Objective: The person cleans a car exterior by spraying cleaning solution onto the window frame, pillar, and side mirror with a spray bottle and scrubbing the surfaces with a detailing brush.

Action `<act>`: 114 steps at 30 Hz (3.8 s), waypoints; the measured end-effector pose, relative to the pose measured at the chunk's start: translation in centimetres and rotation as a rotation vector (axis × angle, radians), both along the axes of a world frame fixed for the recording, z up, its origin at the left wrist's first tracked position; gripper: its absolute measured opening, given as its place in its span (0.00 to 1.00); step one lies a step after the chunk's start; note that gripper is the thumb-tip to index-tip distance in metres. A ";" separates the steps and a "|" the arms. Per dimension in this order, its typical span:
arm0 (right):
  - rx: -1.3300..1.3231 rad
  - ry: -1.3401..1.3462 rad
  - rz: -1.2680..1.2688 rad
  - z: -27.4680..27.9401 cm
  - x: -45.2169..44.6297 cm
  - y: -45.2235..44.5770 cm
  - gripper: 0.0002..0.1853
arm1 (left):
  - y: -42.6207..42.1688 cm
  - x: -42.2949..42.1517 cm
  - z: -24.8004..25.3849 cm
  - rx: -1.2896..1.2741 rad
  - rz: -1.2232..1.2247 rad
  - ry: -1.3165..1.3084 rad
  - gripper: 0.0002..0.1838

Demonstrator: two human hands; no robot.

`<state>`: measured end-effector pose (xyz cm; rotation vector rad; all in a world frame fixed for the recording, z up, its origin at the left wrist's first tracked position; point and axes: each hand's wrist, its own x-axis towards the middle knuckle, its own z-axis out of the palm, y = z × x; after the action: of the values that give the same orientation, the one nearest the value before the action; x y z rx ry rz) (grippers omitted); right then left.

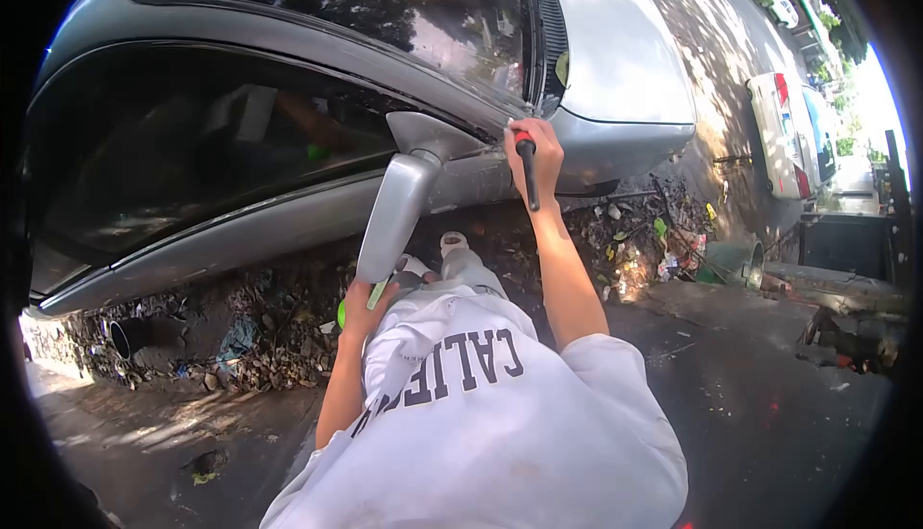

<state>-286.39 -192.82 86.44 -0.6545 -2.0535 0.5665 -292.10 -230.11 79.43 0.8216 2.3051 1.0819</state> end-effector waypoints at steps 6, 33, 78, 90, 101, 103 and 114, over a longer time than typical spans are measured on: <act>0.030 0.207 0.380 10.3 -9.0 -7.3 0.13 | -0.1 -0.2 0.7 -0.193 -0.082 -0.017 0.19; -0.086 0.337 0.337 5.2 -9.4 -5.6 0.15 | -3.3 2.5 1.0 -0.288 0.173 -0.170 0.20; -0.230 0.261 -0.183 -2.3 -3.4 -5.0 0.12 | -15.6 -5.9 -4.2 -0.246 0.144 -0.197 0.15; -0.087 0.211 -0.222 -3.0 -4.9 -6.1 0.11 | -16.7 -6.9 -4.3 -0.256 0.096 -0.267 0.16; -0.015 0.184 -0.252 -6.3 -2.6 -3.2 0.14 | -13.8 -7.1 -1.2 -0.374 0.055 -0.250 0.16; -0.068 0.263 -0.212 -3.4 -4.5 -4.8 0.13 | -11.6 -6.9 1.0 -0.364 0.084 -0.270 0.16; -0.070 0.261 -0.300 -7.6 -2.4 -3.8 0.13 | -12.7 -6.3 -2.8 -0.338 0.131 -0.228 0.17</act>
<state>-288.84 -196.62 78.81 -0.8645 -1.6607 0.5194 -298.44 -242.80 76.65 0.4009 2.2811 0.7602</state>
